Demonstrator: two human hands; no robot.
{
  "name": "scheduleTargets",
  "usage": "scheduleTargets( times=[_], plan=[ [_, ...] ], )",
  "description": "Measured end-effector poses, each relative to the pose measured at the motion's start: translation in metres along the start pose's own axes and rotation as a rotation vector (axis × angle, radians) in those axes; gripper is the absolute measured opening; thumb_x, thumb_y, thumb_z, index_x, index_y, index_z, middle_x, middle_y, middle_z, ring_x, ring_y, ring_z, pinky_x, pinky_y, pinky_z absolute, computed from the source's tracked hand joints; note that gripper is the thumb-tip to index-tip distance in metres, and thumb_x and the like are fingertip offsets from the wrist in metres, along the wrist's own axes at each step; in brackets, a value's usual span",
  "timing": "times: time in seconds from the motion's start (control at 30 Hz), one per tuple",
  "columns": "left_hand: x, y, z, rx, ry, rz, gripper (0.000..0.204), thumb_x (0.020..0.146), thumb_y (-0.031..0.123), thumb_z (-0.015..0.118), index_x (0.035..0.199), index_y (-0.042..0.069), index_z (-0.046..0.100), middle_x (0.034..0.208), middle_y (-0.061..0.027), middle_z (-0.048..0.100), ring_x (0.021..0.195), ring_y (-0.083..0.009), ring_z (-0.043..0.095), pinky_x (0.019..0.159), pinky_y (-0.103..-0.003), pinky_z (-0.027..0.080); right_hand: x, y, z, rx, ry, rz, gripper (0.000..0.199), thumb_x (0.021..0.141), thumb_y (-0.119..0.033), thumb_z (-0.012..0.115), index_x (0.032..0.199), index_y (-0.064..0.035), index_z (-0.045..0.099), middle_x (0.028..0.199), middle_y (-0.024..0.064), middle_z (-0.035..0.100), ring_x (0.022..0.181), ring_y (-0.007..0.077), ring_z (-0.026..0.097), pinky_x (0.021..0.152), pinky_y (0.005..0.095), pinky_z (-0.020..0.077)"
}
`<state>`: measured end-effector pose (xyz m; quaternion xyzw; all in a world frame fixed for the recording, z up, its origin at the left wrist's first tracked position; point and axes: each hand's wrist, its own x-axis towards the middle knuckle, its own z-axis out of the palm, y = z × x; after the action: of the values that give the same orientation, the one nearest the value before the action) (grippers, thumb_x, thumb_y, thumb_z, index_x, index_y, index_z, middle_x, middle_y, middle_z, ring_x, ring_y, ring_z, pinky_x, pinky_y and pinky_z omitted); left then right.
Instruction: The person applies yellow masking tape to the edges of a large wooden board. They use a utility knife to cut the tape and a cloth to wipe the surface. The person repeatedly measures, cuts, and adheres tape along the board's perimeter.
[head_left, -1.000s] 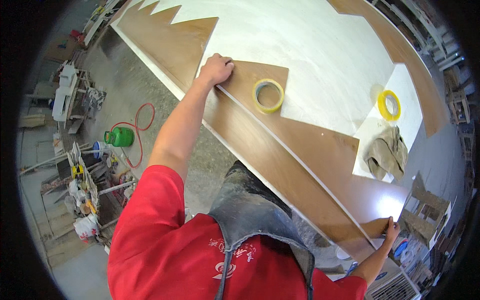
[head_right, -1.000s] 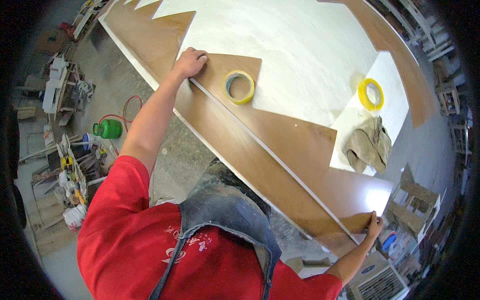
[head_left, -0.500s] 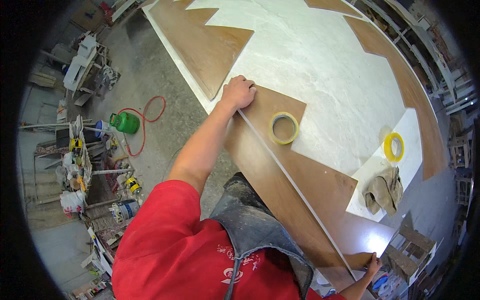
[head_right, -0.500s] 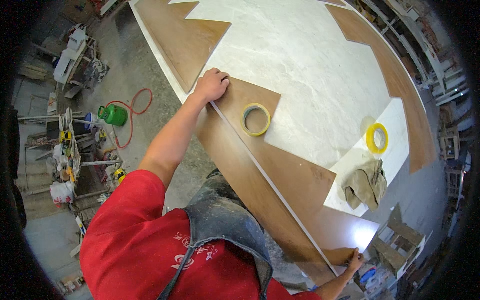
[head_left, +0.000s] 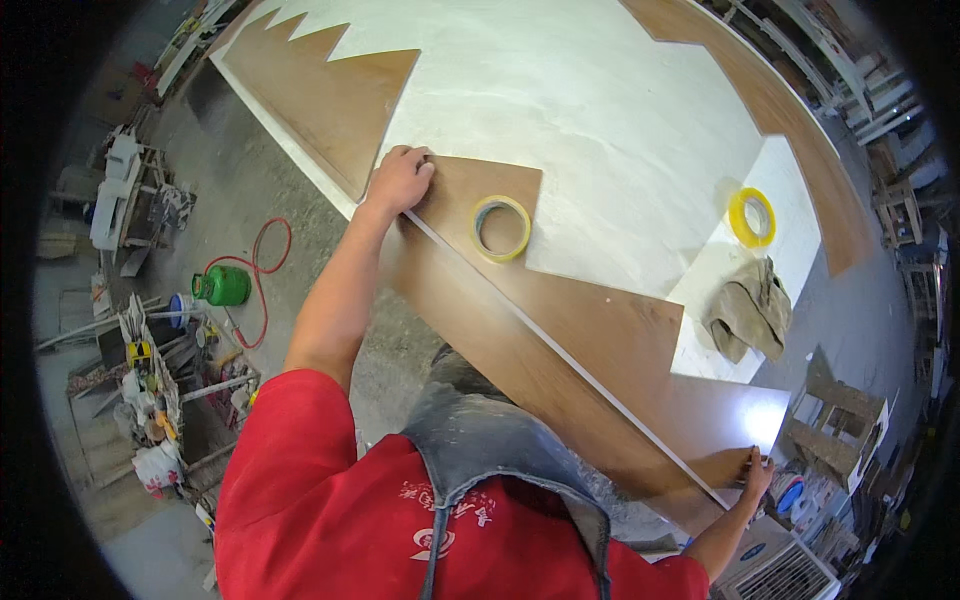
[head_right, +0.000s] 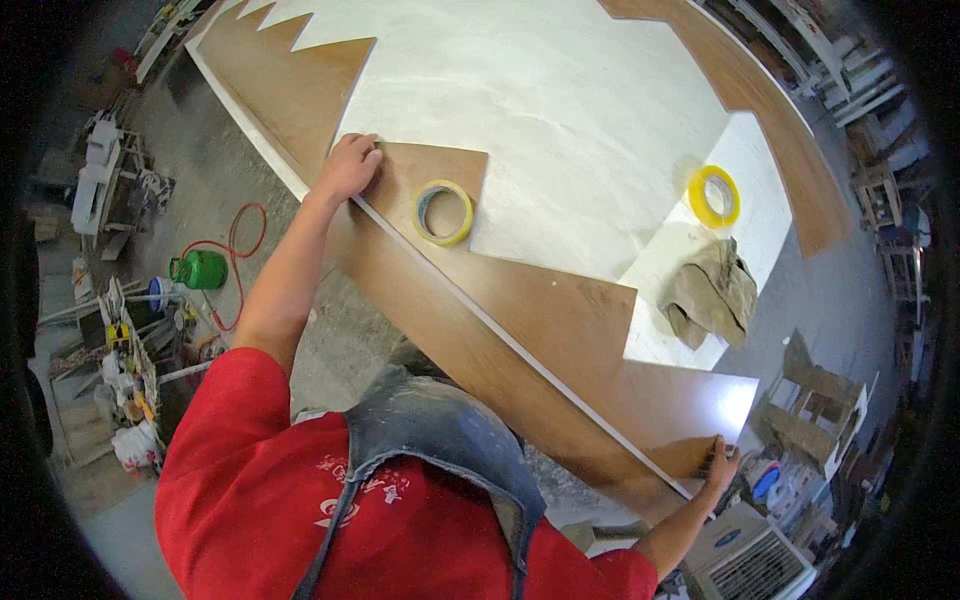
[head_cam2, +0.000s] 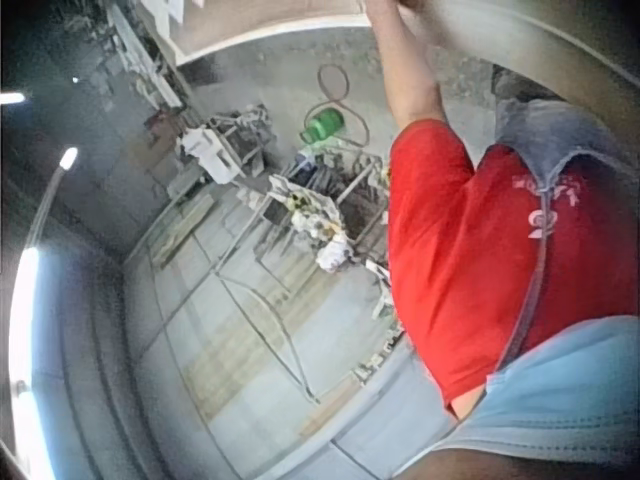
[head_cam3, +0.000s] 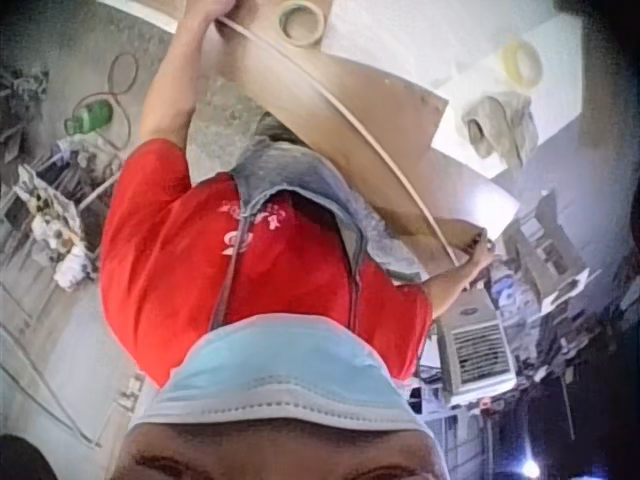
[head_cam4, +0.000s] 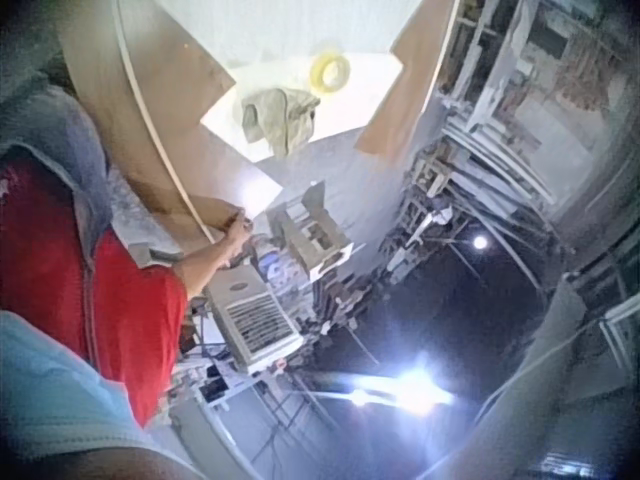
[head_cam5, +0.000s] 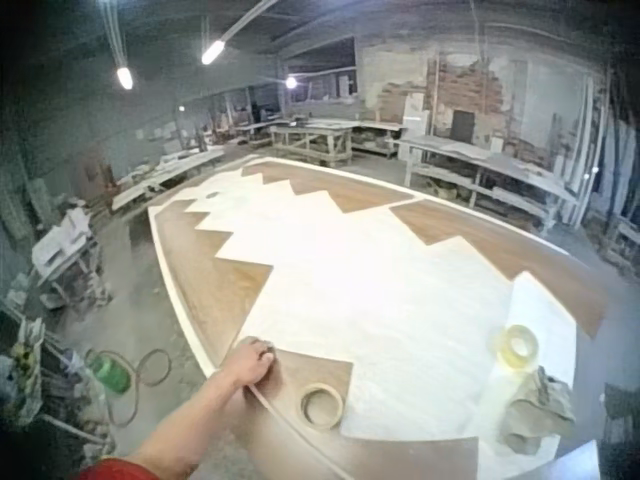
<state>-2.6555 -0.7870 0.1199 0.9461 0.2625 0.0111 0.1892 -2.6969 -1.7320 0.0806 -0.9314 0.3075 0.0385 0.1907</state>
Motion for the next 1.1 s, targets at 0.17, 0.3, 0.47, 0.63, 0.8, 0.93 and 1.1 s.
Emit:
scheduleTargets(
  times=[0.17, 0.3, 0.47, 0.63, 0.8, 0.93, 1.1],
  plan=[
    [-0.065, 0.011, -0.008, -0.157, 0.206, 0.149, 0.044, 0.090, 0.017, 0.065, 0.130, 0.003, 0.059, 0.131, -0.0197, 0.059, 0.124, -0.0358, 0.055, 0.106, -0.043, 0.044, -0.069, -0.131, -0.002, -0.021, 0.309, -0.271, 0.054, 0.092, -0.027, 0.073, 0.134, 0.0028, 0.058, 0.136, 0.0223, 0.059, 0.127, 0.0337, 0.054, 0.111, 0.0414, 0.0388],
    [-0.114, 0.005, -0.017, -0.232, 0.242, 0.151, 0.031, 0.089, 0.011, 0.067, 0.118, 0.002, 0.064, 0.116, -0.0191, 0.064, 0.111, -0.0349, 0.061, 0.098, -0.042, 0.048, -0.155, -0.247, 0.049, 0.204, 0.087, -0.604, 0.044, 0.093, -0.016, 0.068, 0.133, -0.0034, 0.058, 0.135, 0.0155, 0.061, 0.128, 0.0297, 0.054, 0.111, 0.0407, 0.0393],
    [-0.146, -0.033, -0.031, -0.319, 0.283, 0.125, 0.014, 0.089, 0.009, 0.068, 0.100, 0.001, 0.068, 0.096, -0.0139, 0.067, 0.090, -0.0294, 0.065, 0.079, -0.038, 0.053, -0.291, -0.399, 0.106, 0.186, -0.160, -1.127, 0.038, 0.087, -0.012, 0.069, 0.124, -0.0034, 0.063, 0.127, 0.0180, 0.063, 0.123, 0.0355, 0.056, 0.107, 0.0459, 0.0430],
    [-0.142, -0.060, -0.063, -0.428, 0.237, 0.118, 0.012, 0.089, 0.009, 0.067, 0.099, 0.002, 0.068, 0.096, -0.0128, 0.066, 0.086, -0.0252, 0.066, 0.077, -0.034, 0.053, -0.357, -0.496, 0.159, 0.246, -0.155, -1.325, 0.036, 0.080, -0.006, 0.069, 0.115, -0.0026, 0.066, 0.117, 0.0138, 0.064, 0.120, 0.0360, 0.055, 0.103, 0.0478, 0.0436],
    [-0.118, -0.130, -0.089, -0.487, 0.225, 0.195, 0.010, 0.090, 0.005, 0.066, 0.098, 0.001, 0.069, 0.095, -0.0117, 0.065, 0.084, -0.0222, 0.064, 0.077, -0.033, 0.053, -0.376, -0.539, 0.200, -0.131, 0.006, -1.327, 0.022, 0.084, -0.012, 0.064, 0.105, -0.0060, 0.067, 0.114, 0.0119, 0.064, 0.130, 0.0354, 0.047, 0.109, 0.0613, 0.0318],
    [-0.088, -0.181, -0.100, -0.608, 0.165, 0.261, 0.007, 0.090, 0.003, 0.067, 0.096, 0.000, 0.068, 0.093, -0.0061, 0.063, 0.085, -0.0146, 0.060, 0.078, -0.028, 0.049, -0.386, -0.551, 0.192, -0.396, 0.083, -1.225, 0.012, 0.086, -0.015, 0.062, 0.094, -0.0067, 0.065, 0.112, 0.0113, 0.064, 0.130, 0.0341, 0.048, 0.110, 0.0633, 0.0291],
    [-0.070, -0.201, -0.111, -0.751, -0.094, 0.301, 0.008, 0.092, 0.004, 0.067, 0.100, 0.001, 0.067, 0.095, -0.0034, 0.064, 0.086, -0.0139, 0.060, 0.079, -0.027, 0.049, -0.475, -0.563, 0.122, 0.323, -0.040, -0.905, 0.014, 0.083, -0.014, 0.058, 0.089, -0.0024, 0.063, 0.093, 0.0111, 0.063, 0.102, 0.0228, 0.060, 0.093, 0.0414, 0.0429]
  ],
)
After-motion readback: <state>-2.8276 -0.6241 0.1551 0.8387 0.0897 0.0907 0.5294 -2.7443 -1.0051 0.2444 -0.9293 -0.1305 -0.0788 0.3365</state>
